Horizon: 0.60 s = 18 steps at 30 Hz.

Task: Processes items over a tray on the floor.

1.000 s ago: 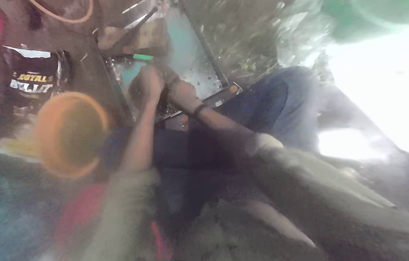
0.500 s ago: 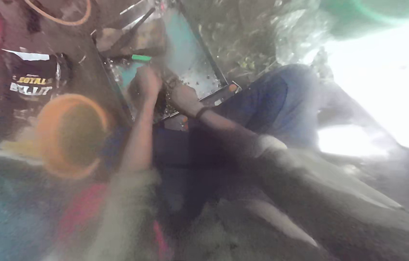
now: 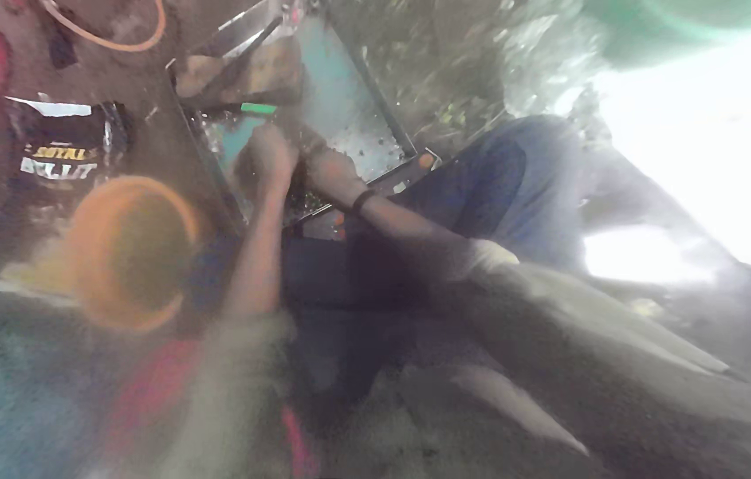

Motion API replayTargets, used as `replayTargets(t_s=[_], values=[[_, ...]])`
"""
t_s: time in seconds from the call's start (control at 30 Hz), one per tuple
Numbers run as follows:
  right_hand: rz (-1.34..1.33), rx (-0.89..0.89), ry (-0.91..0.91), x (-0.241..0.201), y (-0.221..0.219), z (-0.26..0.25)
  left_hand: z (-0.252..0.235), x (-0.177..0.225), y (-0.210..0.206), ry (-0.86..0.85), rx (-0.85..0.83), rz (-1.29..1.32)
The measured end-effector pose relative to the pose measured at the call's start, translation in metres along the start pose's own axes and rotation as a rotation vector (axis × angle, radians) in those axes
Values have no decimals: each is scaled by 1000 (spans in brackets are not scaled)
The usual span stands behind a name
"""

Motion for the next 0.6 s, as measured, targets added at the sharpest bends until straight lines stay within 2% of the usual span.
replayTargets(t_s=[0.17, 0.3, 0.37, 0.6], values=[[71, -26, -35, 13, 9, 25, -5, -2, -4, -34, -8, 10], [16, 15, -26, 12, 26, 20, -6, -2, 1, -70, 67, 71], [-5, 25, -14, 13, 31, 16, -5, -2, 7, -31, 87, 66], [-31, 45, -13, 7, 25, 3, 4, 1, 4, -67, 38, -19]])
Point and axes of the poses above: each hand's wrist, its own z-axis away from the middle knuckle, its own y-axis out of the back of the hand, x = y × z, the point moved 4 cm from there along -z, towards the middle knuckle, and after that the axes turned 8 degrees about x, right-handed, at the moved point
